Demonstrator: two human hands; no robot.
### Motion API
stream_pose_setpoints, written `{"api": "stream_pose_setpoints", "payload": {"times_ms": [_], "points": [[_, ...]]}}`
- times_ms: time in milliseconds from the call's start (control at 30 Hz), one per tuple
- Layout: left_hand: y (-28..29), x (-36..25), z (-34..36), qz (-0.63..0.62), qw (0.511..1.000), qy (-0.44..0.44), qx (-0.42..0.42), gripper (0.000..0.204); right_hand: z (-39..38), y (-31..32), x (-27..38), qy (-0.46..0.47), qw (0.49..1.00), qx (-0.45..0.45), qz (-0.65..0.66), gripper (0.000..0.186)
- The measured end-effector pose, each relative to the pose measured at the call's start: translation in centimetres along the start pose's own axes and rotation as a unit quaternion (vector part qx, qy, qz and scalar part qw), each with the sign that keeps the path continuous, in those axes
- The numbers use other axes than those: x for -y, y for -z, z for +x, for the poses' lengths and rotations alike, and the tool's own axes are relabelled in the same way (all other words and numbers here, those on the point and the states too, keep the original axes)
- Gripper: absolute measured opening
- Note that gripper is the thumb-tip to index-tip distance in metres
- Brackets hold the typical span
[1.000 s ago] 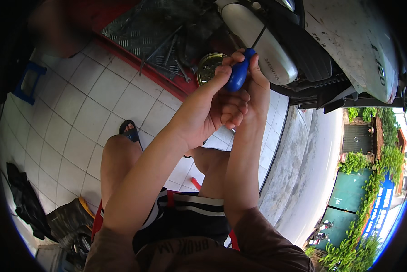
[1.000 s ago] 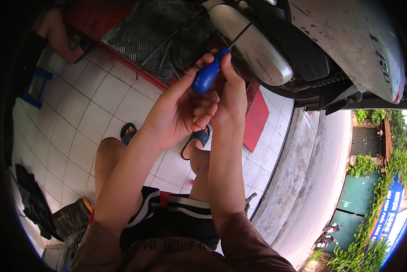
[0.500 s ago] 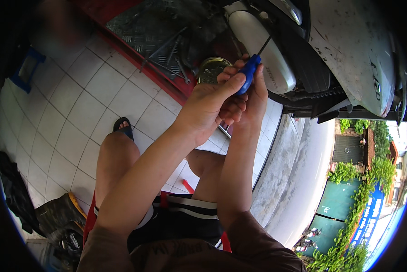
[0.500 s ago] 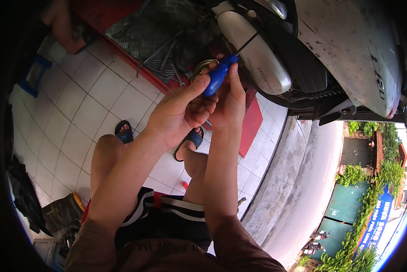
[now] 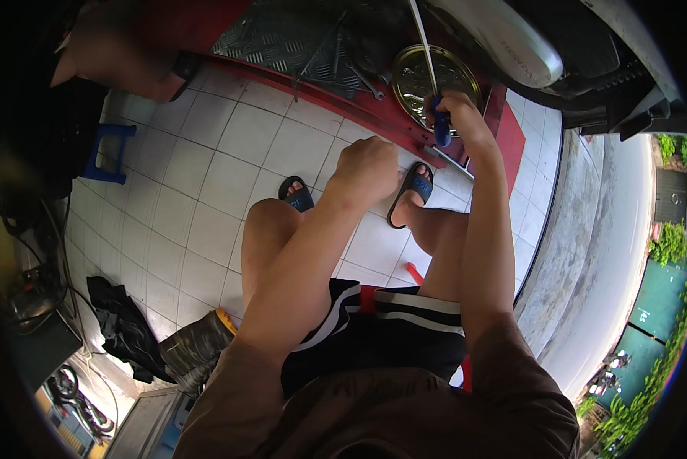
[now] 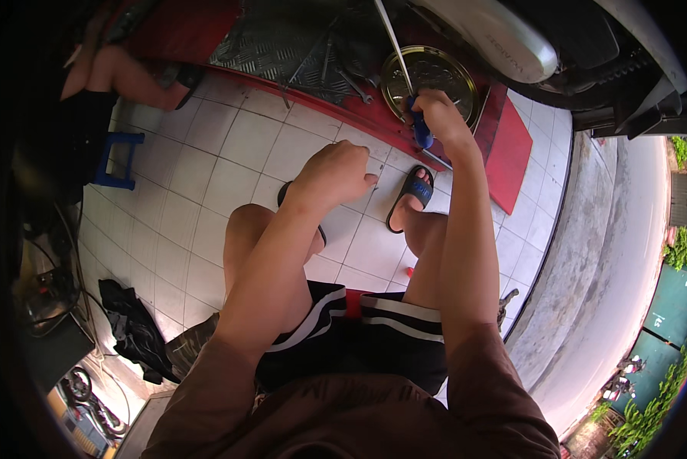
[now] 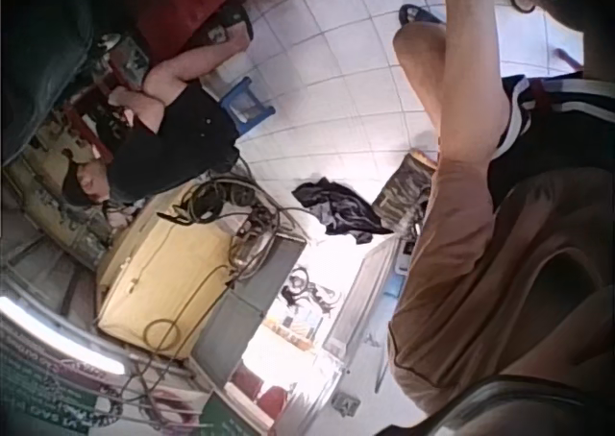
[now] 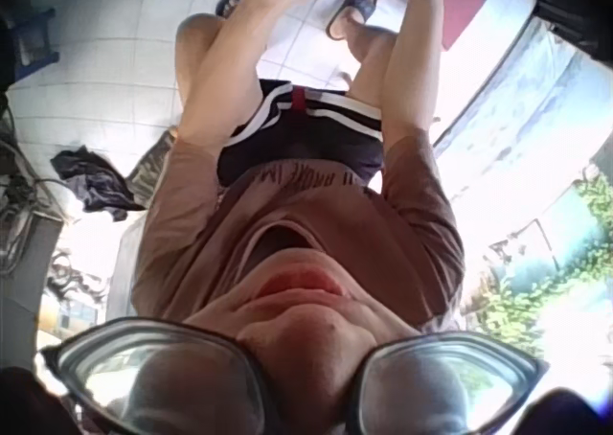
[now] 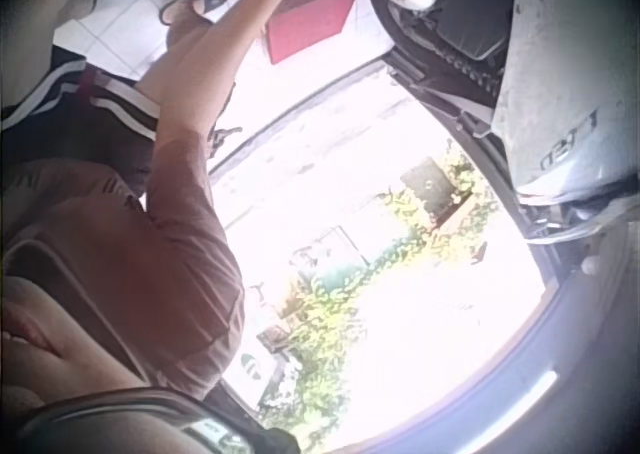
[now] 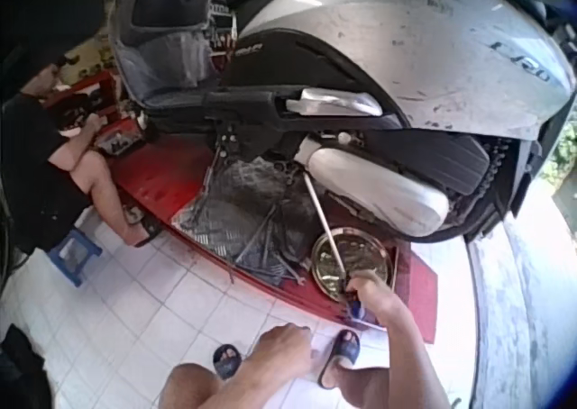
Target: The person uses a T-handle wrench and a screwdriver to work on the engine area of a white motorcycle. They repeatedly loosen and tighten bolts on the engine casing, occasionally switching between the two tools to access different fasteners.
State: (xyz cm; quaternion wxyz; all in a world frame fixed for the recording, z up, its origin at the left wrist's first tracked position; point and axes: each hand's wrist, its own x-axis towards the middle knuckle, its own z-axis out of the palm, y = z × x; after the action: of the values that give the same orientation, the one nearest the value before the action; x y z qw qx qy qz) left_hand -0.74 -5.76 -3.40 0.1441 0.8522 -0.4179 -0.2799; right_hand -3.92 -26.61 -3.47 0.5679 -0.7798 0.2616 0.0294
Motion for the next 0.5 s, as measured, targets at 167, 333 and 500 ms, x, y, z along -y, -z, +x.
{"api": "stream_pose_setpoints", "payload": {"times_ms": [167, 333, 500], "points": [[-0.5, -0.2, 1.2, -0.037, 0.988, 0.036, 0.143, 0.046, 1.7, 3.8, -4.7, -0.065, 0.954, -0.043, -0.288, 0.032], [-2.0, 0.1, 3.3, -0.032, 0.997, 0.036, 0.065, 0.050, 1.2, 7.4, -7.2, -0.136, 0.966, -0.024, -0.217, 0.031], [-4.1, -1.3, 5.2, 0.003, 0.990, 0.058, 0.126, 0.047, -0.3, 10.2, -7.1, -0.133, 0.971, -0.027, -0.197, 0.022]]}}
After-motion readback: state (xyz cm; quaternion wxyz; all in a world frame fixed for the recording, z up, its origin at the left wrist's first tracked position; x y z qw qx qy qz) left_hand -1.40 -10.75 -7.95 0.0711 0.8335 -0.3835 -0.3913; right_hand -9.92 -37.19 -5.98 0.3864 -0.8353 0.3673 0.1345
